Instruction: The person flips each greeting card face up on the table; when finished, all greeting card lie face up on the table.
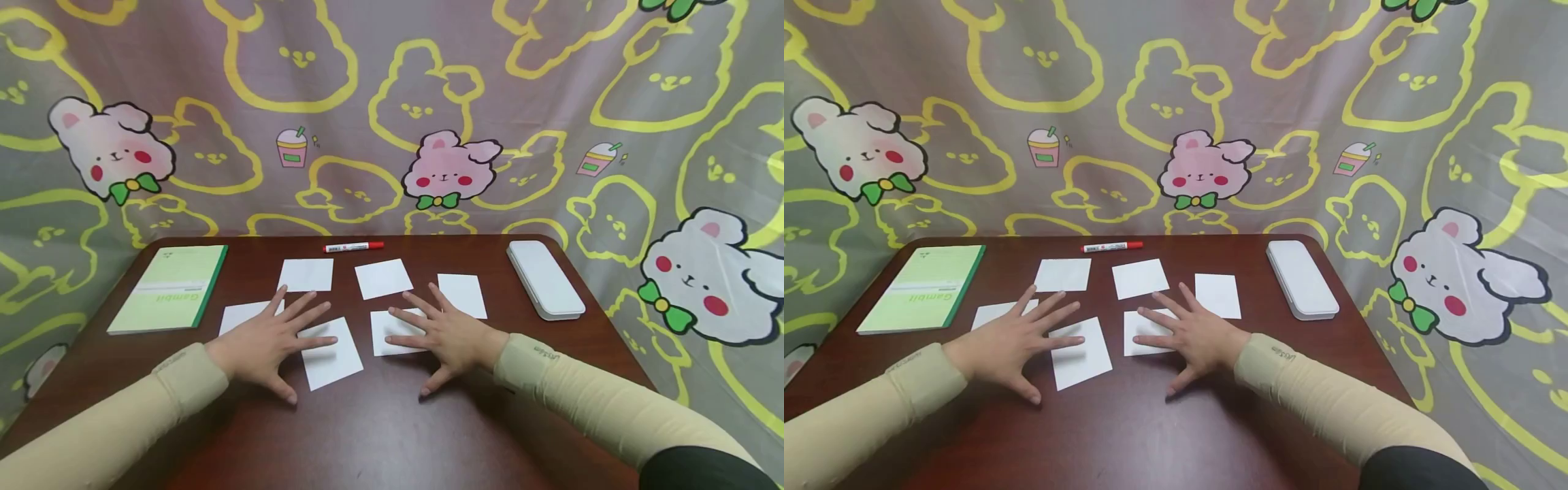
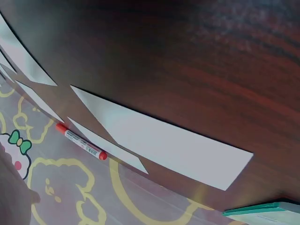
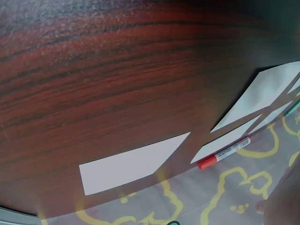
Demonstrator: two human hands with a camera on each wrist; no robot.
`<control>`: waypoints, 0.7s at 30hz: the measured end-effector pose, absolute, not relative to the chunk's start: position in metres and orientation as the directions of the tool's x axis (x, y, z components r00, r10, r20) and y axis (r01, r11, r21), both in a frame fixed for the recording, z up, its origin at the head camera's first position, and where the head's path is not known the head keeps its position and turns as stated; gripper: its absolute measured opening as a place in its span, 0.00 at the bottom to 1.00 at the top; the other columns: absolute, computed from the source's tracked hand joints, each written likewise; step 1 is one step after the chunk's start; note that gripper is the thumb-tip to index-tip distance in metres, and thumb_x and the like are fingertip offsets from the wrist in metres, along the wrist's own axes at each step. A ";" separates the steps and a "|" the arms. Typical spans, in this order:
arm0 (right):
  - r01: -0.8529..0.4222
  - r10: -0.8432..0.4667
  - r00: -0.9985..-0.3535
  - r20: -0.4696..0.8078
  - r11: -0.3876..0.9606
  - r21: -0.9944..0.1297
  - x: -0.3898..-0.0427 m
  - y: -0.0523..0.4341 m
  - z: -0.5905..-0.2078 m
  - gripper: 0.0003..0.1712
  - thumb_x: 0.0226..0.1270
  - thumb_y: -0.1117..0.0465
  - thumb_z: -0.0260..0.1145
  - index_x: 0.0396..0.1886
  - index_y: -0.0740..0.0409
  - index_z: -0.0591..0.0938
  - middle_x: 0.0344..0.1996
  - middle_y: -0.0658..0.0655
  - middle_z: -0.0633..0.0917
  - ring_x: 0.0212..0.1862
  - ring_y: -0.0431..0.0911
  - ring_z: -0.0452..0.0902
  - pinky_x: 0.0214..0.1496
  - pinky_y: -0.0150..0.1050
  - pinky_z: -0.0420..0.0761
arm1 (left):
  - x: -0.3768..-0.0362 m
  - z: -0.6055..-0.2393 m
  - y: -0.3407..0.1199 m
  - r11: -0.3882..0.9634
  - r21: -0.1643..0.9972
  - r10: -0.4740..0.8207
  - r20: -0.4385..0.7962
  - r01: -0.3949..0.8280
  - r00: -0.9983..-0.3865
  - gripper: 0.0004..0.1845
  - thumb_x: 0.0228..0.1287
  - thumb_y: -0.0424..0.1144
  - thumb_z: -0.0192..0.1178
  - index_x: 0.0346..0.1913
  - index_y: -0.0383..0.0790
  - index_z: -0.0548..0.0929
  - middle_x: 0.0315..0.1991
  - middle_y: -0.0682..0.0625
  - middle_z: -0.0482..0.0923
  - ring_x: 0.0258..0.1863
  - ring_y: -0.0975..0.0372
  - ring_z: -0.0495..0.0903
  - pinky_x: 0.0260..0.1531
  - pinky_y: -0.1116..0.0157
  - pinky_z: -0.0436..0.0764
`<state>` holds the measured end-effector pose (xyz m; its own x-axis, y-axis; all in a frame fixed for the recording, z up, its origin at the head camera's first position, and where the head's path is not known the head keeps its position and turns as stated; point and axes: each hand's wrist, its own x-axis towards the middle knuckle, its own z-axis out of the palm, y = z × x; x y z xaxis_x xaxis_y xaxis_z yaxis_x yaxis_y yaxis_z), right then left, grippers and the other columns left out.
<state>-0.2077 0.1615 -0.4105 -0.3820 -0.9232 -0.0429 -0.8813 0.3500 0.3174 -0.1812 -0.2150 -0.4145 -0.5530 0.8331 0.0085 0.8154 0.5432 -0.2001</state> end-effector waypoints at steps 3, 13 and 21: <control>-0.872 -0.919 -0.394 -0.022 0.366 0.326 -0.210 0.162 -0.410 0.60 0.42 0.10 0.40 0.75 0.32 0.56 0.77 0.54 0.48 0.75 0.61 0.34 0.65 0.72 0.36 | -0.183 -0.413 -0.214 0.554 -0.215 0.827 0.027 0.804 -0.562 0.58 0.32 0.89 0.44 0.73 0.68 0.60 0.77 0.45 0.41 0.74 0.43 0.36 0.62 0.32 0.34; -0.847 -0.882 -0.471 0.006 0.454 0.277 -0.221 0.164 -0.405 0.54 0.51 0.15 0.42 0.76 0.31 0.54 0.77 0.54 0.46 0.75 0.61 0.32 0.67 0.70 0.35 | -0.193 -0.410 -0.212 0.591 -0.216 0.803 0.069 0.777 -0.592 0.58 0.32 0.89 0.45 0.72 0.67 0.61 0.77 0.44 0.43 0.74 0.43 0.36 0.62 0.32 0.34; -0.749 -0.745 -0.662 0.084 0.659 -0.070 -0.243 0.183 -0.392 0.47 0.62 0.24 0.48 0.77 0.38 0.55 0.77 0.56 0.44 0.75 0.59 0.29 0.71 0.63 0.44 | -0.213 -0.395 -0.205 0.639 -0.226 0.765 0.080 0.736 -0.639 0.58 0.37 0.85 0.50 0.75 0.63 0.55 0.77 0.43 0.38 0.74 0.44 0.32 0.64 0.34 0.34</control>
<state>-0.2430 0.1830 -0.3922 -0.6623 -0.7445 0.0838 -0.7492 0.6587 -0.0696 -0.2131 -0.2047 -0.3949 -0.6394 0.7647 0.0801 0.7356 0.6386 -0.2260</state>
